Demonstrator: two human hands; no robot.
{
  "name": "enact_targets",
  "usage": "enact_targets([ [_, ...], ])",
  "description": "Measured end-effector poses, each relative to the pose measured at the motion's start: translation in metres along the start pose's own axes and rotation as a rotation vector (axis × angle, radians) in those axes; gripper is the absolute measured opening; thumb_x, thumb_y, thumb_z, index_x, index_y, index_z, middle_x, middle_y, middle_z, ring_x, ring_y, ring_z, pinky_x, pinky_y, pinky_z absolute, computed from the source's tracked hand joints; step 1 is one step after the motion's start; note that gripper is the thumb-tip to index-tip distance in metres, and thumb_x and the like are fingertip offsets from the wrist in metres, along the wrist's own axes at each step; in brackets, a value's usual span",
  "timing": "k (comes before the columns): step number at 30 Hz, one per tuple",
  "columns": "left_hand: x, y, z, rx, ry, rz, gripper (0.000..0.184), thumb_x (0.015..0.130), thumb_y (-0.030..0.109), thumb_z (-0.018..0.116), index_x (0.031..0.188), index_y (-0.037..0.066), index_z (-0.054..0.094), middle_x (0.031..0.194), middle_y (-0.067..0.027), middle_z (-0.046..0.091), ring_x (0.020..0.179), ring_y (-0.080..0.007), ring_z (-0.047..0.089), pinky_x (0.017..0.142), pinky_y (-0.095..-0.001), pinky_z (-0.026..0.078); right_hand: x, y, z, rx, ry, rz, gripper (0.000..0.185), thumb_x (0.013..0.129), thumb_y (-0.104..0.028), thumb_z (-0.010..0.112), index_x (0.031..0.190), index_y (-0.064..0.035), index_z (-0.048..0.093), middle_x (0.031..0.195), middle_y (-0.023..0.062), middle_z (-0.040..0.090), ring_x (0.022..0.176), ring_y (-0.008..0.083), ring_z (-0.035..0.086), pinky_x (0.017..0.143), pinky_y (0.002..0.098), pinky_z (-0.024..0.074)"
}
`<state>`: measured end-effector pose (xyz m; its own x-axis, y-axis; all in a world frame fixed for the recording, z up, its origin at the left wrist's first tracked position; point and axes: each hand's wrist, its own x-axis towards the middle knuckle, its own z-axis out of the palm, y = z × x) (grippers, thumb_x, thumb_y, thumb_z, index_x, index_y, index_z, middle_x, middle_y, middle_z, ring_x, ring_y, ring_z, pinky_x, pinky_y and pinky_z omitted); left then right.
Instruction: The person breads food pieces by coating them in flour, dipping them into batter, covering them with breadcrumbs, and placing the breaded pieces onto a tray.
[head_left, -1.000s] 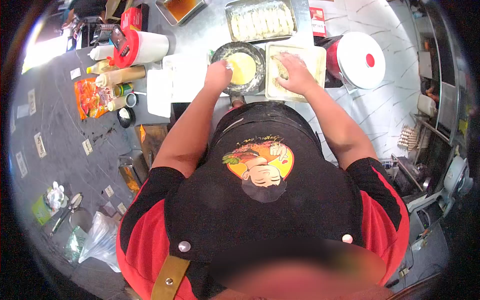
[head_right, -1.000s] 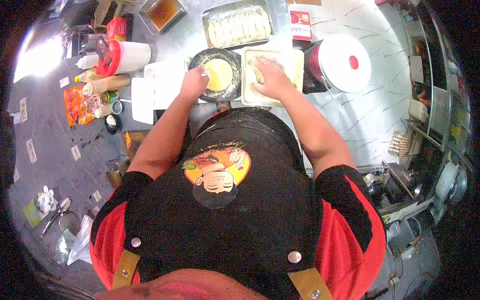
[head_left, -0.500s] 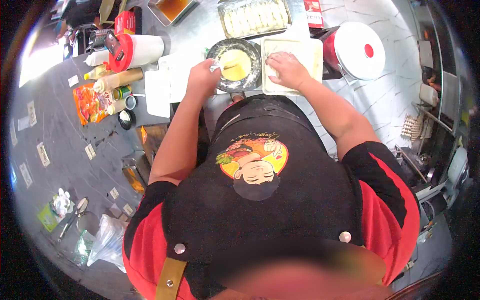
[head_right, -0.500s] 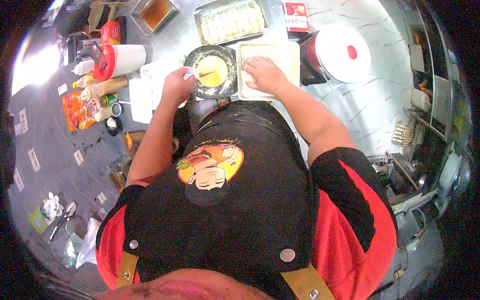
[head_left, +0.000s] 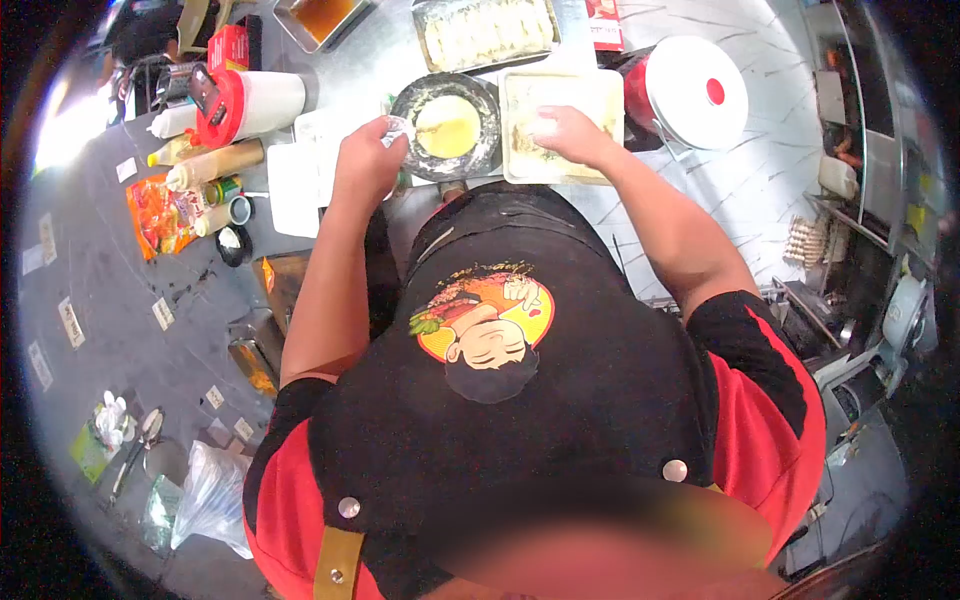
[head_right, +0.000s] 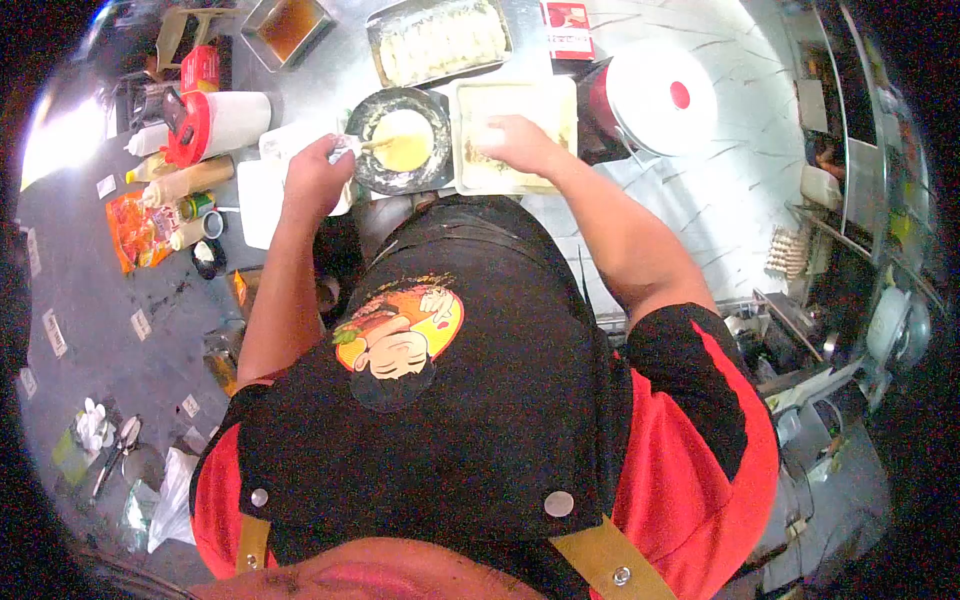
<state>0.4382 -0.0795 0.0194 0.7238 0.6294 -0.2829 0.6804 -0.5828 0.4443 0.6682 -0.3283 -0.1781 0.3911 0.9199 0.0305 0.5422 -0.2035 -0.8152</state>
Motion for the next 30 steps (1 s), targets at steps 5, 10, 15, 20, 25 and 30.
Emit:
enact_targets([
  [5,-0.001,0.007,0.001,-0.033,-0.038,0.027,0.038,0.095,0.029,0.070,0.122,0.003,0.076,0.113,-0.0233,0.077,0.107,-0.0427,0.073,0.094,-0.0467,0.057,0.010,-0.006,0.017,0.768,-0.195,0.619,0.025,0.101,-0.023,0.070,0.115,-0.0038,0.074,0.096,0.0052,0.071,0.086,0.0149,0.066,0.071,0.0353,0.0567],
  [10,0.006,0.032,0.013,-0.074,-0.092,0.189,0.035,0.095,0.026,0.072,0.121,0.003,0.076,0.114,-0.0231,0.077,0.108,-0.0427,0.073,0.096,-0.0464,0.057,-0.001,-0.001,-0.015,1.206,0.001,0.688,0.026,0.104,-0.013,0.064,0.127,-0.0030,0.069,0.114,0.0063,0.074,0.095,0.0166,0.073,0.078,0.0345,0.0619],
  [15,0.023,0.081,0.059,-0.131,-0.194,0.370,0.036,0.094,0.024,0.070,0.123,0.003,0.076,0.117,-0.0260,0.075,0.112,-0.0431,0.072,0.099,-0.0484,0.056,-0.021,-0.015,-0.072,1.187,0.025,0.603,0.032,0.104,-0.010,0.063,0.133,0.0016,0.065,0.120,0.0092,0.074,0.104,0.0169,0.074,0.084,0.0349,0.0634],
  [20,0.056,0.084,0.134,0.083,-0.346,0.408,0.043,0.094,0.024,0.068,0.133,0.006,0.072,0.114,-0.0274,0.076,0.111,-0.0454,0.071,0.099,-0.0495,0.057,-0.026,-0.024,-0.082,0.916,0.061,0.563,0.038,0.103,-0.011,0.064,0.138,0.0034,0.063,0.121,0.0113,0.074,0.105,0.0177,0.074,0.087,0.0333,0.0620],
  [25,0.054,0.075,0.127,0.064,-0.302,0.306,0.050,0.093,0.025,0.067,0.140,0.007,0.069,0.118,-0.0285,0.075,0.112,-0.0441,0.072,0.099,-0.0499,0.057,-0.009,-0.049,-0.080,0.145,-0.078,0.513,0.049,0.098,-0.023,0.071,0.141,0.0000,0.063,0.127,0.0220,0.072,0.120,0.0280,0.071,0.102,0.0428,0.0578],
  [30,0.038,0.055,0.064,-0.043,-0.263,0.197,0.051,0.095,0.028,0.069,0.139,0.002,0.068,0.121,-0.0271,0.075,0.116,-0.0437,0.071,0.100,-0.0486,0.055,-0.007,-0.056,-0.043,-0.501,-0.134,0.345,0.074,0.088,-0.040,0.082,0.151,-0.0104,0.056,0.141,0.0236,0.063,0.133,0.0408,0.062,0.109,0.0559,0.0508],
])
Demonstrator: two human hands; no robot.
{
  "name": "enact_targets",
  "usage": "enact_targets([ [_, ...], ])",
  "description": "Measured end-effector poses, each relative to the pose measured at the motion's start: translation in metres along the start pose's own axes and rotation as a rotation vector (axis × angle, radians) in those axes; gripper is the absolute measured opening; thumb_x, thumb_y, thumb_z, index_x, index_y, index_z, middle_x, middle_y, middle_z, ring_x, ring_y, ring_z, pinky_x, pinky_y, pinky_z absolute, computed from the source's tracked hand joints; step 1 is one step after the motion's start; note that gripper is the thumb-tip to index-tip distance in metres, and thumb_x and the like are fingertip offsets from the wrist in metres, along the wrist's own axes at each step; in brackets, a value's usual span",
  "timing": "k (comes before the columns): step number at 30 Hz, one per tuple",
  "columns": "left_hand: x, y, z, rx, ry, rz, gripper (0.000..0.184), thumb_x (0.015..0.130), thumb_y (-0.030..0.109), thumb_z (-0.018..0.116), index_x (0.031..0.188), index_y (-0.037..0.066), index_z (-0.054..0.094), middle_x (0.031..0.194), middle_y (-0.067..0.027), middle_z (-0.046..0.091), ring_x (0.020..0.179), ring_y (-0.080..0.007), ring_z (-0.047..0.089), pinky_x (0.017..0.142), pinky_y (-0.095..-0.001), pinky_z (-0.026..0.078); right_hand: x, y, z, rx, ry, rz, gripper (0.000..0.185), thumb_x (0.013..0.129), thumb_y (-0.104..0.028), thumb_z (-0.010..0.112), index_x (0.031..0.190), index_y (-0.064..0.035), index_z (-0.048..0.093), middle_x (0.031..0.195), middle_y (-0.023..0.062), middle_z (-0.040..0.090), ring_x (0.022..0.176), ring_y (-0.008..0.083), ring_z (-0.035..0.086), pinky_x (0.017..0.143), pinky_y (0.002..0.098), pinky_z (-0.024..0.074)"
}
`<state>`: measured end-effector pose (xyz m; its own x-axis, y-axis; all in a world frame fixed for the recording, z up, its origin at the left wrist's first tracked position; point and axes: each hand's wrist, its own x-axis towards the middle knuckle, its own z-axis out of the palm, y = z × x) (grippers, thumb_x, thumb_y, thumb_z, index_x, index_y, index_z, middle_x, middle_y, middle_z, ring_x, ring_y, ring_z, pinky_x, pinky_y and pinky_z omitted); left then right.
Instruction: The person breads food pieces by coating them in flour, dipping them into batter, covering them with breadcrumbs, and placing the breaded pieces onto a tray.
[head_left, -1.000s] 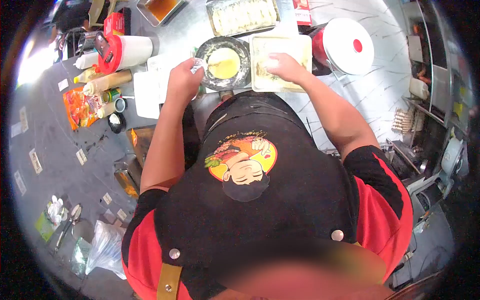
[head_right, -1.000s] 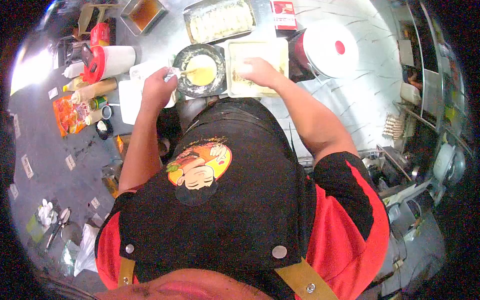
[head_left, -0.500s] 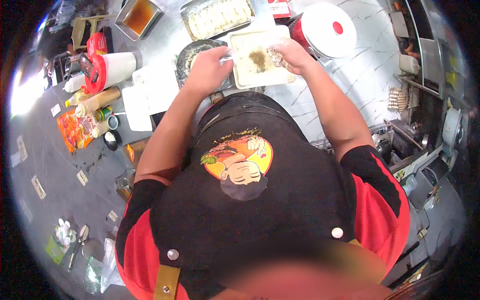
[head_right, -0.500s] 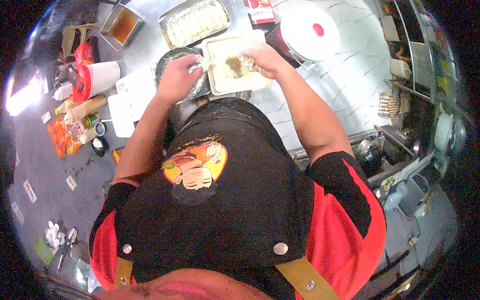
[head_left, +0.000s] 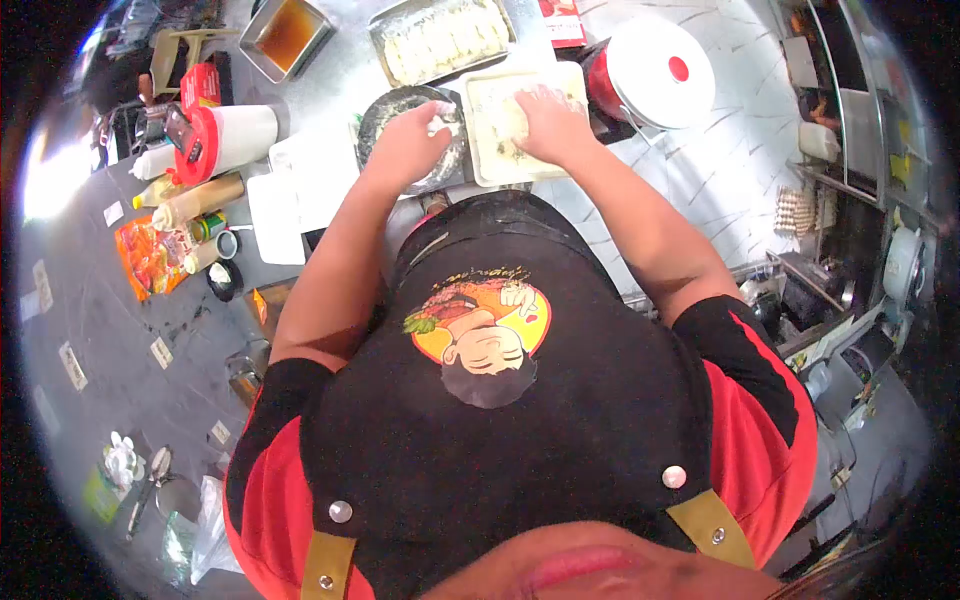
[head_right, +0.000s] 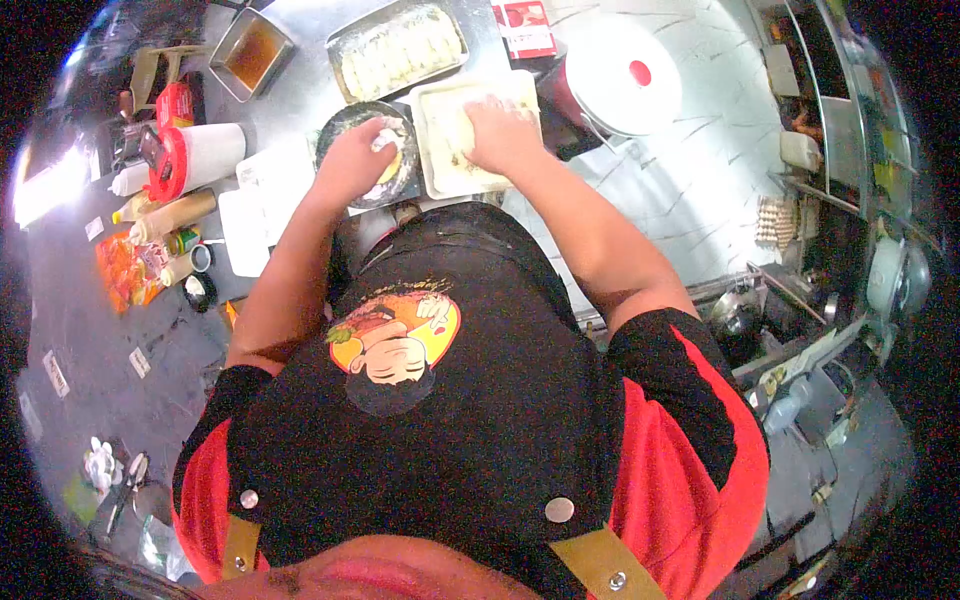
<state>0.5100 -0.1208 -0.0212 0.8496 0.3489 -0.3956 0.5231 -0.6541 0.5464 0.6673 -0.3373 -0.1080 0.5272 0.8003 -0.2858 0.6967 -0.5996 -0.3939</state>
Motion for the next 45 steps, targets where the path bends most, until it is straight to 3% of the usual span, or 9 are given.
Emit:
enact_targets([
  [14,-0.091,-0.115,-0.036,-0.147,0.160,-0.199,0.055,0.094,0.032,0.071,0.135,-0.004,0.068,0.121,-0.0268,0.075,0.112,-0.0387,0.073,0.101,-0.0440,0.056,0.019,0.011,0.053,0.358,-0.138,0.030,0.052,0.090,-0.027,0.076,0.133,-0.0001,0.067,0.131,0.0284,0.070,0.126,0.0446,0.065,0.109,0.0491,0.0509],
  [18,-0.104,-0.130,-0.054,-0.238,0.101,-0.250,0.061,0.095,0.033,0.071,0.140,-0.008,0.064,0.127,-0.0287,0.073,0.112,-0.0362,0.074,0.101,-0.0420,0.056,0.023,0.052,0.090,1.386,-0.248,0.204,0.037,0.097,-0.032,0.072,0.125,-0.0082,0.070,0.112,0.0064,0.074,0.101,0.0233,0.072,0.089,0.0439,0.0576],
  [19,-0.104,-0.141,-0.051,-0.261,0.105,-0.254,0.060,0.095,0.032,0.071,0.139,-0.008,0.064,0.123,-0.0285,0.075,0.106,-0.0350,0.075,0.096,-0.0419,0.058,0.011,0.036,0.057,1.685,-0.411,0.510,0.027,0.100,-0.029,0.071,0.121,-0.0110,0.071,0.108,0.0023,0.074,0.100,0.0190,0.072,0.084,0.0430,0.0574],
  [22,-0.113,-0.153,-0.054,-0.325,0.150,-0.292,0.050,0.095,0.029,0.071,0.131,-0.006,0.069,0.102,-0.0228,0.078,0.087,-0.0298,0.076,0.084,-0.0408,0.059,0.001,-0.008,0.030,1.727,-0.238,0.611,0.011,0.104,-0.022,0.069,0.112,-0.0150,0.070,0.097,0.0003,0.072,0.086,0.0174,0.069,0.071,0.0390,0.0549],
  [26,-0.115,-0.175,-0.060,-0.355,0.159,-0.229,0.044,0.095,0.028,0.072,0.128,-0.001,0.072,0.098,-0.0187,0.079,0.085,-0.0260,0.075,0.081,-0.0396,0.059,0.018,0.043,0.066,1.640,-0.332,0.514,0.017,0.103,-0.019,0.069,0.117,-0.0093,0.072,0.098,0.0053,0.074,0.078,0.0185,0.071,0.063,0.0330,0.0558],
  [33,-0.118,-0.199,-0.076,-0.488,0.069,-0.229,0.036,0.096,0.026,0.072,0.122,0.002,0.072,0.082,-0.0080,0.071,0.068,-0.0156,0.062,0.061,-0.0360,0.051,0.013,0.005,0.025,0.250,-0.167,0.180,0.064,0.102,-0.046,0.063,0.139,0.0066,0.065,0.135,0.0259,0.070,0.125,0.0370,0.066,0.111,0.0438,0.0485],
  [36,-0.110,-0.206,-0.077,-0.430,0.085,-0.160,0.038,0.096,0.025,0.072,0.125,0.000,0.072,0.082,-0.0084,0.072,0.067,-0.0155,0.064,0.061,-0.0341,0.052,0.001,0.009,0.020,0.500,0.037,0.332,0.062,0.097,-0.039,0.067,0.142,0.0032,0.064,0.140,0.0278,0.068,0.134,0.0392,0.064,0.113,0.0445,0.0490],
  [41,-0.113,-0.201,-0.088,-0.399,0.077,-0.167,0.036,0.096,0.023,0.072,0.123,0.000,0.073,0.091,-0.0105,0.077,0.073,-0.0174,0.070,0.066,-0.0345,0.057,-0.018,-0.040,0.029,0.068,-0.044,0.273,0.086,0.084,-0.039,0.083,0.154,-0.0022,0.051,0.140,0.0293,0.066,0.131,0.0409,0.065,0.111,0.0484,0.0519],
  [45,-0.107,-0.197,-0.088,-0.437,0.046,-0.193,0.036,0.096,0.022,0.071,0.125,0.001,0.072,0.093,-0.0106,0.077,0.074,-0.0179,0.071,0.068,-0.0350,0.059,-0.020,-0.082,0.053,0.040,0.051,0.344,0.064,0.085,-0.031,0.080,0.142,-0.0062,0.063,0.140,0.0316,0.062,0.133,0.0451,0.060,0.110,0.0521,0.0522],
])
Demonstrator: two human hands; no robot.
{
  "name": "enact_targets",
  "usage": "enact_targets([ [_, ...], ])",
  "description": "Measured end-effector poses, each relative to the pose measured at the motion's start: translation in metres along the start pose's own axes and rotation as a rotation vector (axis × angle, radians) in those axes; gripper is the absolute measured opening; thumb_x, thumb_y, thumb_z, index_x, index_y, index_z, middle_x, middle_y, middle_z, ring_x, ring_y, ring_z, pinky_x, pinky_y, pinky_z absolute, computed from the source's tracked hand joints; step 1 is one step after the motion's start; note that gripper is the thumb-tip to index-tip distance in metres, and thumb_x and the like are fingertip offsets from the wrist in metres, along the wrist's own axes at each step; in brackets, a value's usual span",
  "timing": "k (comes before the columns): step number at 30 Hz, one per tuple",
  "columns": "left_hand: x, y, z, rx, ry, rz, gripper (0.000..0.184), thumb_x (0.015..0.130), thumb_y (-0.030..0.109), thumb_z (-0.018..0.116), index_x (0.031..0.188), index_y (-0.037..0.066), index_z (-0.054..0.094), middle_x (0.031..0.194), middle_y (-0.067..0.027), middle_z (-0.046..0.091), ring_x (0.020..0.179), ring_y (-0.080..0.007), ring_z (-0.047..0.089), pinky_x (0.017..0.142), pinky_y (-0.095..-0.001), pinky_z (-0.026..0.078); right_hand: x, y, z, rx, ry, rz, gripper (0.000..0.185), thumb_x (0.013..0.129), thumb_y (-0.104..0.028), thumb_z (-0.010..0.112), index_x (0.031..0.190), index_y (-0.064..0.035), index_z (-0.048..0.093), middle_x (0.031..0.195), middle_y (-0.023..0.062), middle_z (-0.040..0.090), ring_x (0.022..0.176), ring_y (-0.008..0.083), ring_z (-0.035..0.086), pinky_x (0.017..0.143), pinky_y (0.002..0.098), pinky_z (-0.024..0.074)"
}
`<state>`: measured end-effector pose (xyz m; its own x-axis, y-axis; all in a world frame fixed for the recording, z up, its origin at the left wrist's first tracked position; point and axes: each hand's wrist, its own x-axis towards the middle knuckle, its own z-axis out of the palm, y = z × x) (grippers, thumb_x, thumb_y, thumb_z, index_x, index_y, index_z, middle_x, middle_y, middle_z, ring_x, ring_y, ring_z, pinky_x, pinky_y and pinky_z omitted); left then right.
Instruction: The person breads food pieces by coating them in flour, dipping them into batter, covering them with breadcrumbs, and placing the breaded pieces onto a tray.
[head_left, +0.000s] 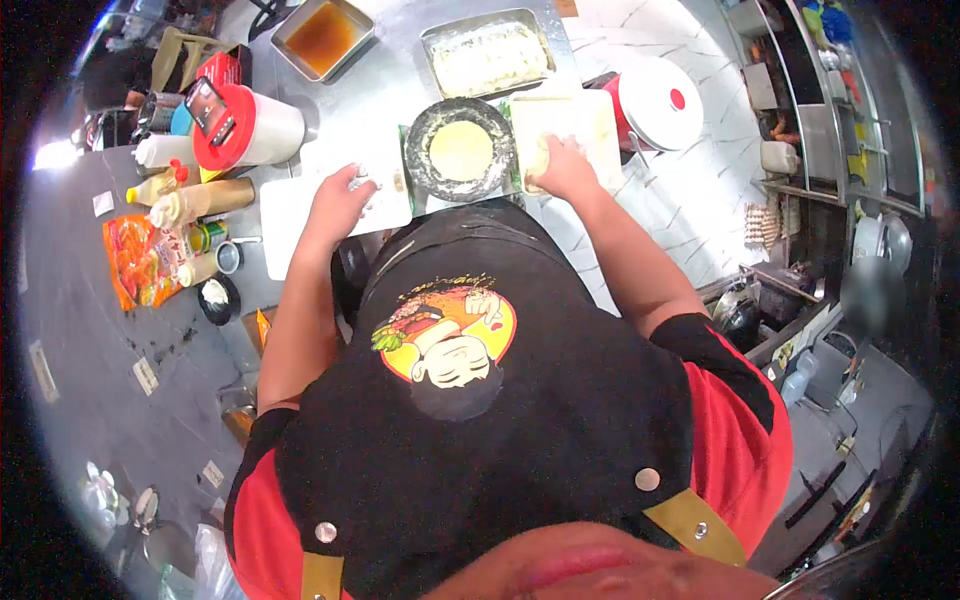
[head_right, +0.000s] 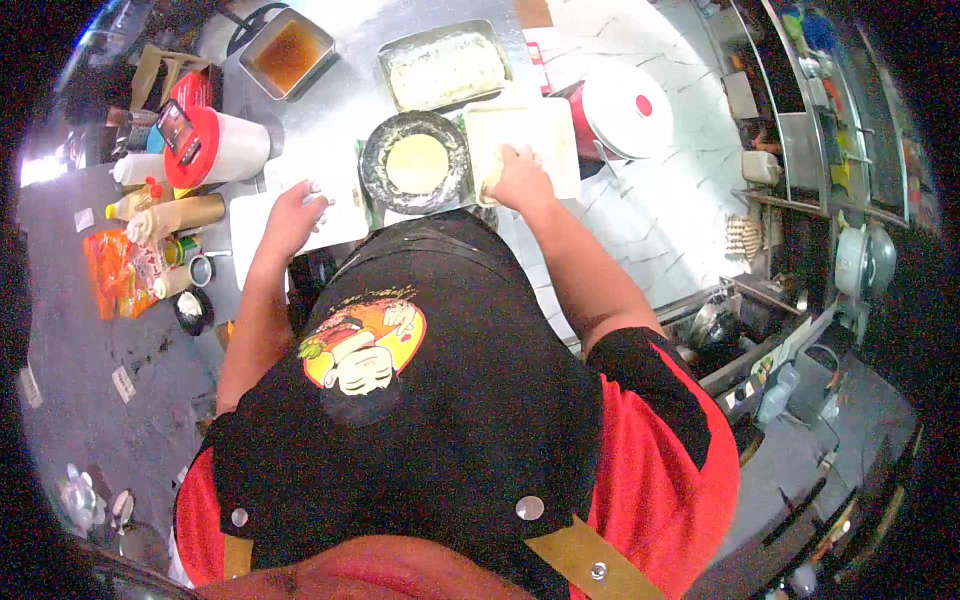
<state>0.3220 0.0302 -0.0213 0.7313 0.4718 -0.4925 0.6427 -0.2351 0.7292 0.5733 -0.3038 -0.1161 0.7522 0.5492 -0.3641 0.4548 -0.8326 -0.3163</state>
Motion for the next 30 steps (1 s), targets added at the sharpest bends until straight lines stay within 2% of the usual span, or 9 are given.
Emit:
enact_targets([
  [5,-0.002,0.013,0.000,0.040,0.016,0.005,0.039,0.096,0.022,0.070,0.127,-0.003,0.070,0.098,-0.0112,0.077,0.077,-0.0182,0.071,0.068,-0.0343,0.058,0.032,0.023,0.028,0.133,-0.035,-0.088,0.065,0.081,-0.028,0.081,0.138,-0.0029,0.062,0.121,0.0306,0.070,0.123,0.0432,0.067,0.108,0.0518,0.0540],
  [8,0.006,-0.001,-0.002,0.021,0.021,-0.012,0.041,0.096,0.022,0.071,0.129,-0.004,0.070,0.100,-0.0117,0.077,0.078,-0.0182,0.071,0.069,-0.0346,0.058,0.053,0.055,0.051,0.289,0.054,-0.228,0.051,0.088,-0.025,0.075,0.132,-0.0009,0.064,0.117,0.0252,0.074,0.115,0.0384,0.073,0.103,0.0498,0.0579],
  [11,0.003,0.002,-0.003,0.005,0.014,-0.040,0.041,0.097,0.021,0.071,0.129,-0.004,0.070,0.100,-0.0112,0.077,0.078,-0.0181,0.070,0.069,-0.0341,0.058,0.062,0.068,0.038,1.644,-0.600,0.298,0.040,0.099,-0.028,0.067,0.129,-0.0016,0.068,0.125,0.0193,0.076,0.112,0.0333,0.076,0.100,0.0488,0.0598],
  [14,0.001,0.006,0.000,-0.002,0.023,-0.051,0.040,0.097,0.020,0.070,0.130,-0.003,0.070,0.101,-0.0101,0.076,0.079,-0.0174,0.070,0.068,-0.0334,0.057,0.051,0.058,0.002,1.779,-0.692,0.481,0.032,0.108,-0.030,0.059,0.126,-0.0060,0.071,0.126,0.0149,0.077,0.104,0.0285,0.078,0.096,0.0456,0.0622],
  [17,0.002,0.011,0.003,-0.032,0.035,-0.060,0.038,0.098,0.018,0.069,0.129,-0.003,0.070,0.103,-0.0088,0.076,0.079,-0.0161,0.069,0.067,-0.0326,0.057,0.050,0.055,-0.012,1.843,-0.674,0.516,0.031,0.109,-0.033,0.059,0.122,-0.0080,0.072,0.114,0.0113,0.080,0.094,0.0256,0.078,0.086,0.0413,0.0638],
  [20,0.003,0.011,0.008,-0.070,0.022,-0.073,0.036,0.098,0.017,0.069,0.128,-0.003,0.070,0.104,-0.0079,0.076,0.079,-0.0147,0.068,0.067,-0.0320,0.057,0.066,0.077,0.008,1.876,-0.743,0.366,0.031,0.110,-0.035,0.058,0.120,-0.0095,0.073,0.104,0.0075,0.080,0.083,0.0217,0.077,0.074,0.0361,0.0631],
  [23,0.006,0.006,0.014,-0.121,0.026,-0.076,0.036,0.099,0.017,0.069,0.128,-0.002,0.070,0.105,-0.0074,0.075,0.079,-0.0139,0.068,0.067,-0.0313,0.057,0.074,0.077,0.014,1.742,-0.757,0.433,0.025,0.110,-0.032,0.060,0.115,-0.0111,0.073,0.097,0.0051,0.080,0.076,0.0182,0.075,0.065,0.0350,0.0605],
  [26,0.013,0.009,0.015,-0.099,0.013,-0.064,0.037,0.099,0.017,0.069,0.130,-0.003,0.069,0.105,-0.0073,0.075,0.080,-0.0139,0.068,0.067,-0.0309,0.057,0.080,0.083,0.016,1.713,-0.757,0.349,0.022,0.108,-0.031,0.065,0.112,-0.0111,0.073,0.096,0.0046,0.079,0.071,0.0158,0.073,0.060,0.0348,0.0589],
  [30,0.014,0.009,0.021,-0.077,0.017,-0.078,0.038,0.099,0.017,0.069,0.131,-0.003,0.069,0.105,-0.0077,0.075,0.083,-0.0145,0.069,0.068,-0.0312,0.058,0.070,0.060,0.015,1.556,-0.501,0.368,0.025,0.104,-0.033,0.070,0.115,-0.0114,0.074,0.093,0.0036,0.076,0.071,0.0168,0.070,0.060,0.0360,0.0558],
])
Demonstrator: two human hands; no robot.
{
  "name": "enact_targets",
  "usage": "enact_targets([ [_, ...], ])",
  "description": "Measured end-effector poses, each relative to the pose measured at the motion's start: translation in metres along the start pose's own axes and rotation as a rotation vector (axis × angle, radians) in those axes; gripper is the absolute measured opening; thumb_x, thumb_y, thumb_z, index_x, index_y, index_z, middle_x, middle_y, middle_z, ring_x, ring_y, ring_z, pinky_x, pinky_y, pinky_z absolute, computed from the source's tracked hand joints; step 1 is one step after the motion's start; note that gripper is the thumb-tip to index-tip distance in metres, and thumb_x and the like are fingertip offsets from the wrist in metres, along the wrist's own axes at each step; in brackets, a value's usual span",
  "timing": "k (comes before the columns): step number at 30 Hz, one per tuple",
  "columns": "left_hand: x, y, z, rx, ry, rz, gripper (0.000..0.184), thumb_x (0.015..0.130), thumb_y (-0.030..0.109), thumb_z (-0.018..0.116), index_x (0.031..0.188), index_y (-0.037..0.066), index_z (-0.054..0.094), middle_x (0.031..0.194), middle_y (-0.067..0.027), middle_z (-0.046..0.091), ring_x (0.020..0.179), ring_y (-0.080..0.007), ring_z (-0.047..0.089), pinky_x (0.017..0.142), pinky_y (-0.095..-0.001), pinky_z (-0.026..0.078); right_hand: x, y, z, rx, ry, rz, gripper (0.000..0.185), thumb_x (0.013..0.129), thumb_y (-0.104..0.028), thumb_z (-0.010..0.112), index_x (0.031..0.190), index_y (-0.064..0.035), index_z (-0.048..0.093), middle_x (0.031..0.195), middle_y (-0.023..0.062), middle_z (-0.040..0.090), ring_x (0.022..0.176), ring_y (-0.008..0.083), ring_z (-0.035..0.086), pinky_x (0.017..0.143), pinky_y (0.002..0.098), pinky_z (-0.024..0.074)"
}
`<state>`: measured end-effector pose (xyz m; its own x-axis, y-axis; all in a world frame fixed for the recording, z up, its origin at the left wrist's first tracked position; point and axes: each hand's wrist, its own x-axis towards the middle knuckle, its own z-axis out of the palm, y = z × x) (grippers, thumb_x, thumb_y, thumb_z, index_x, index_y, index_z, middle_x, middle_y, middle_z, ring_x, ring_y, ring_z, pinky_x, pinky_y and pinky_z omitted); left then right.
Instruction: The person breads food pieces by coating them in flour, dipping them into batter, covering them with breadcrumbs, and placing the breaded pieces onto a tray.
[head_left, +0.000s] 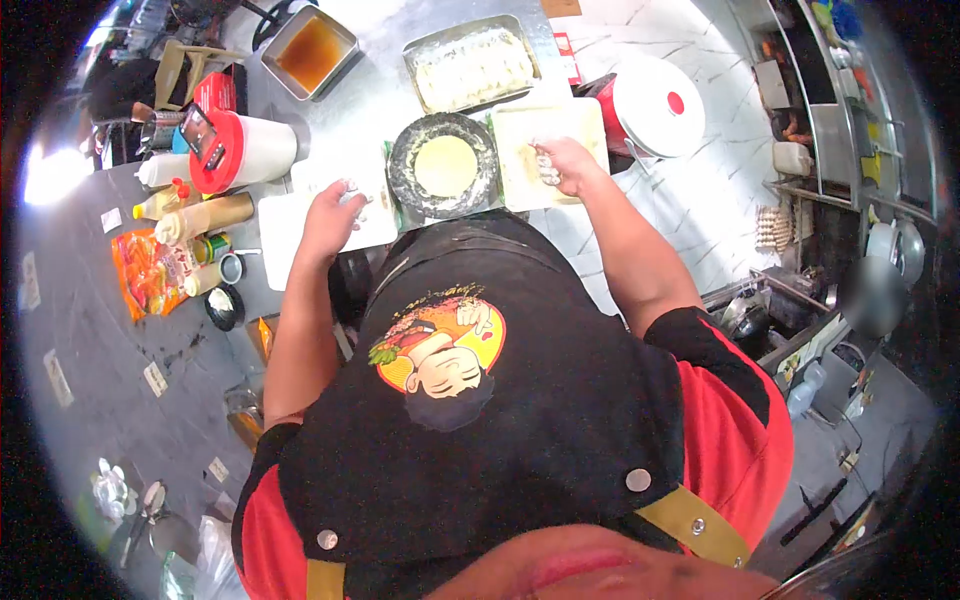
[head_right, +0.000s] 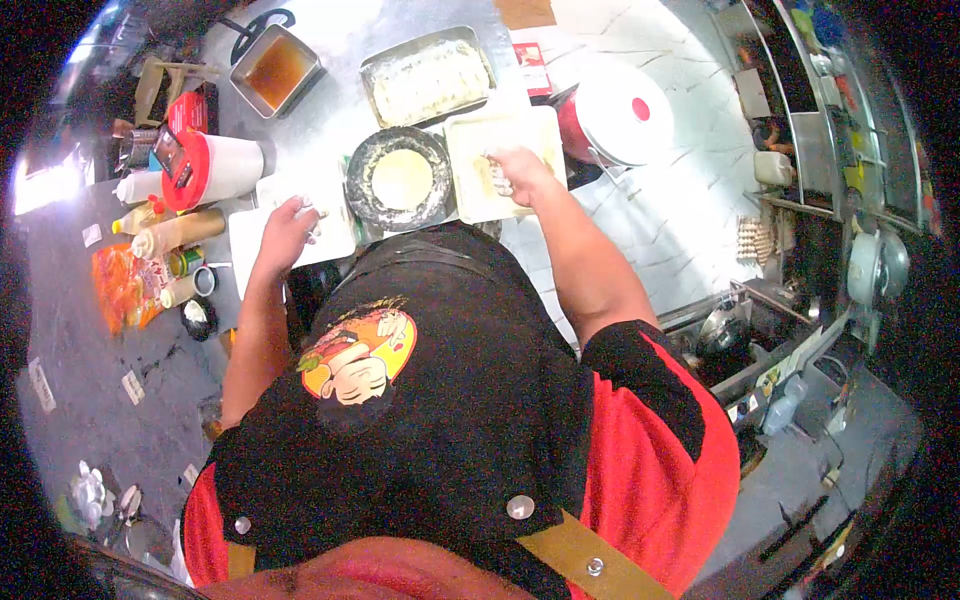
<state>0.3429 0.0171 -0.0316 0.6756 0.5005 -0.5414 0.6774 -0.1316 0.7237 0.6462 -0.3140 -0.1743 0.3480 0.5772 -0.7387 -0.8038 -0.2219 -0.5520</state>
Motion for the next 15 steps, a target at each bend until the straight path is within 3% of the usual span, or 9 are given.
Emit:
enact_targets([
  [2,-0.002,0.006,0.001,-0.008,-0.006,-0.014,0.037,0.099,0.017,0.069,0.130,-0.003,0.069,0.106,-0.0080,0.075,0.083,-0.0149,0.070,0.069,-0.0316,0.059,0.018,0.012,-0.015,-0.135,0.015,0.004,0.028,0.103,-0.033,0.071,0.119,-0.0100,0.075,0.095,0.0044,0.075,0.076,0.0191,0.070,0.064,0.0383,0.0558],
  [5,-0.005,0.012,0.001,0.002,0.002,-0.022,0.037,0.099,0.017,0.069,0.130,-0.003,0.069,0.106,-0.0082,0.076,0.082,-0.0153,0.070,0.069,-0.0320,0.059,-0.022,-0.013,0.014,-0.512,0.108,-0.160,0.033,0.103,-0.033,0.067,0.119,-0.0043,0.075,0.096,0.0080,0.073,0.084,0.0236,0.069,0.074,0.0413,0.0558],
  [8,-0.001,0.008,-0.002,-0.002,-0.007,-0.018,0.037,0.099,0.017,0.069,0.130,-0.003,0.069,0.104,-0.0085,0.076,0.081,-0.0155,0.070,0.070,-0.0322,0.058,-0.033,-0.029,0.011,-0.800,0.149,-0.108,0.042,0.106,-0.029,0.064,0.134,0.0019,0.069,0.125,0.0159,0.074,0.117,0.0283,0.067,0.101,0.0441,0.0518],
  [11,0.002,-0.006,-0.008,-0.040,-0.038,-0.015,0.036,0.099,0.018,0.069,0.129,-0.003,0.070,0.101,-0.0088,0.077,0.081,-0.0156,0.070,0.070,-0.0323,0.058,-0.030,-0.027,-0.001,-1.012,0.141,-0.151,0.047,0.103,-0.030,0.065,0.136,0.0030,0.068,0.135,0.0192,0.070,0.118,0.0282,0.067,0.099,0.0420,0.0527],
  [14,-0.001,-0.006,-0.016,-0.020,-0.054,-0.010,0.036,0.098,0.018,0.069,0.127,-0.003,0.070,0.100,-0.0092,0.077,0.080,-0.0159,0.070,0.070,-0.0322,0.058,-0.023,-0.020,-0.006,-1.136,0.185,-0.155,0.058,0.097,-0.033,0.072,0.142,0.0018,0.063,0.138,0.0243,0.068,0.123,0.0338,0.067,0.101,0.0432,0.0536],
  [15,-0.002,-0.005,-0.021,-0.001,-0.052,-0.009,0.036,0.098,0.019,0.069,0.127,-0.003,0.070,0.100,-0.0094,0.077,0.080,-0.0160,0.070,0.070,-0.0322,0.058,-0.031,-0.017,0.006,-1.279,0.295,-0.214,0.062,0.094,-0.034,0.075,0.144,0.0012,0.062,0.135,0.0254,0.069,0.123,0.0359,0.067,0.102,0.0446,0.0539],
])
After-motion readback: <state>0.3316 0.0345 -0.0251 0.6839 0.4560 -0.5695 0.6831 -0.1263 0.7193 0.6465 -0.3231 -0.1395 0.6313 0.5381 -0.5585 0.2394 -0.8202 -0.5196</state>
